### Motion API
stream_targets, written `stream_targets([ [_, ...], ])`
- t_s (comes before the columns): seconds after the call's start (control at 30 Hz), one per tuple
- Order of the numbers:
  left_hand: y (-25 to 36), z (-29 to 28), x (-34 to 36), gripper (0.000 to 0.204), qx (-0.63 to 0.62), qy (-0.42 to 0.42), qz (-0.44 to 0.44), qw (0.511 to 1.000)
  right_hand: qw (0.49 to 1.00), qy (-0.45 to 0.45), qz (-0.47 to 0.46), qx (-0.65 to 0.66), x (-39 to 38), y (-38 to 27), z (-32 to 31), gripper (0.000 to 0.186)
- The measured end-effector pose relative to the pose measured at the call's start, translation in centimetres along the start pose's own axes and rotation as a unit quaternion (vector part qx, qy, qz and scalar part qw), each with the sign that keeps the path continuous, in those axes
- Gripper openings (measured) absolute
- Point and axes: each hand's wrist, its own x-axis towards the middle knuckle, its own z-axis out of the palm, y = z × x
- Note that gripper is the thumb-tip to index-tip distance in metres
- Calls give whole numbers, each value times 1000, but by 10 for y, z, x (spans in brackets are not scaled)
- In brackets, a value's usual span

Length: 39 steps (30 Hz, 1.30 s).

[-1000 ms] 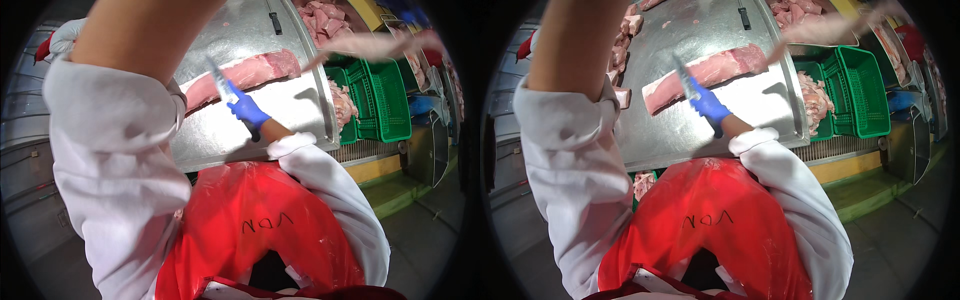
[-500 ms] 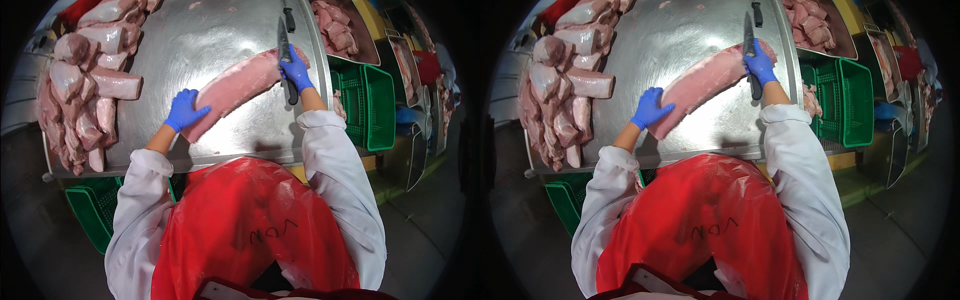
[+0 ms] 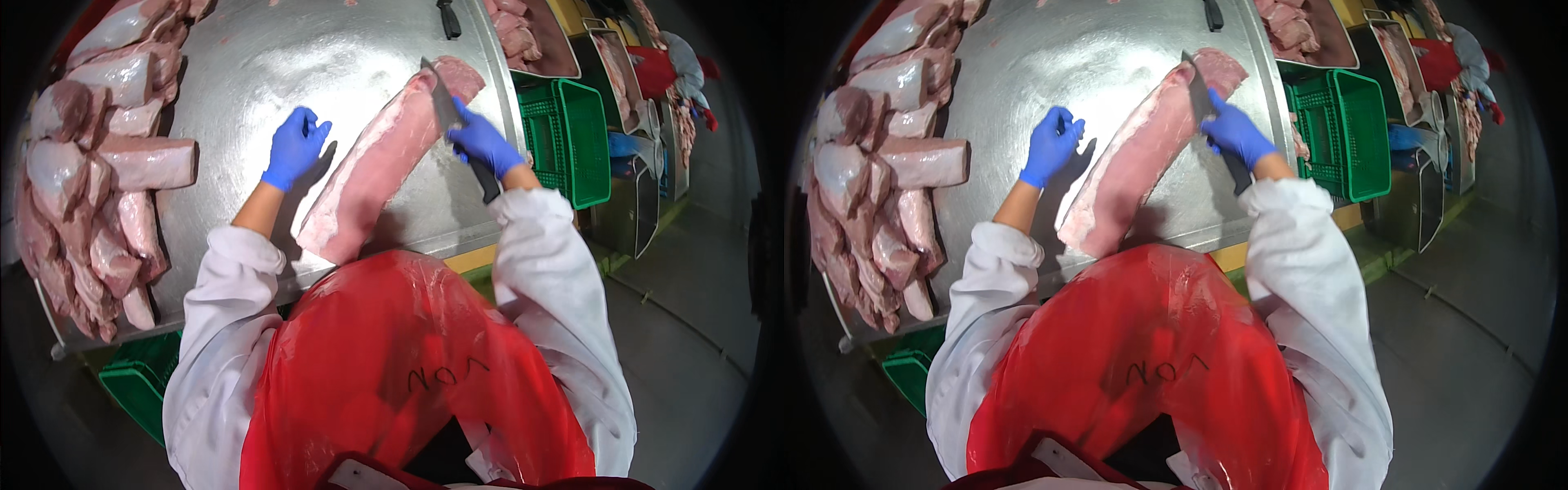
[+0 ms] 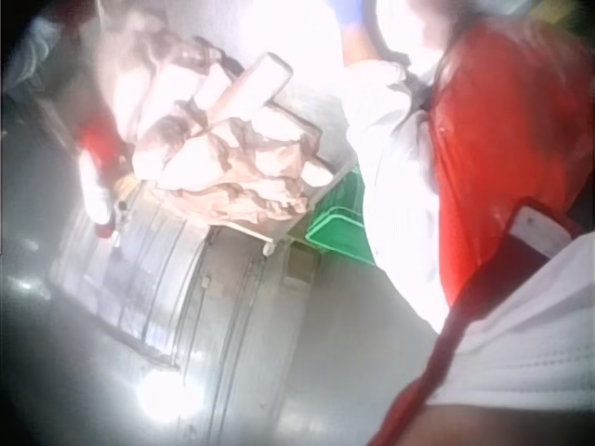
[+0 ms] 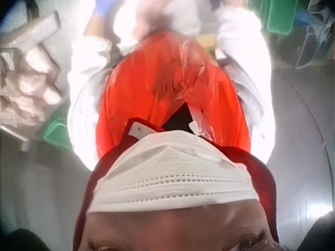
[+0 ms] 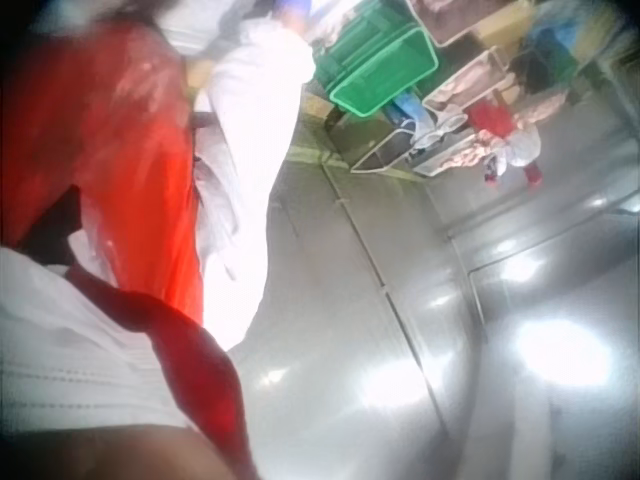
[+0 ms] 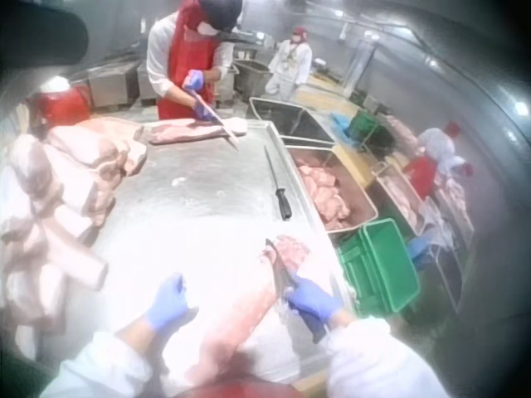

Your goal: The person uses a knife to trim fat and cut large pieces of raw meat on a stainless steel table. Trimmed pieces are placed into green plastic bins while larger cuts are set aside on the table.

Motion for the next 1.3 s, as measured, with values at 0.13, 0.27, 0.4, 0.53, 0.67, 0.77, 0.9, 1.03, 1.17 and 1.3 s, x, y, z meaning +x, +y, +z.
stream_targets([
  [0.13, 20, 23, 78, 39, 0, 28, 30, 999, 983, -62, 57, 164, -93, 8, -1, 72],
  [0.27, 93, 108, 106, 59, 168, -64, 78, 981, 976, 55, 17, 212, -94, 27, -21, 73],
  [0.4, 93, 143, 151, 46, 221, -165, -5, 961, 966, 170, -31, 194, -36, 25, -20, 78],
  [0.53, 55, 127, 185, 37, 333, -210, 115, 912, 971, 166, -52, 163, 40, 20, -2, 80],
  [0.67, 67, 132, 178, 34, 176, -214, -1, 961, 978, 169, -116, 30, 116, 13, 7, 75],
  [0.77, 59, 140, 185, 32, 144, -150, -23, 978, 989, 122, -64, -43, 125, -7, 4, 73],
  [0.9, 57, 138, 180, 34, 109, -185, -19, 977, 992, 0, -86, -90, 79, 18, -3, 72],
  [1.03, 49, 129, 183, 34, 42, -175, 15, 983, 976, -147, 2, 158, 3, 22, -32, 73],
  [1.17, 81, 126, 175, 34, 83, -193, 49, 976, 979, -111, -39, 165, 53, 8, -15, 75],
  [1.3, 87, 115, 185, 34, 34, -164, 79, 983, 988, -113, -51, 90, 27, 27, -10, 77],
])
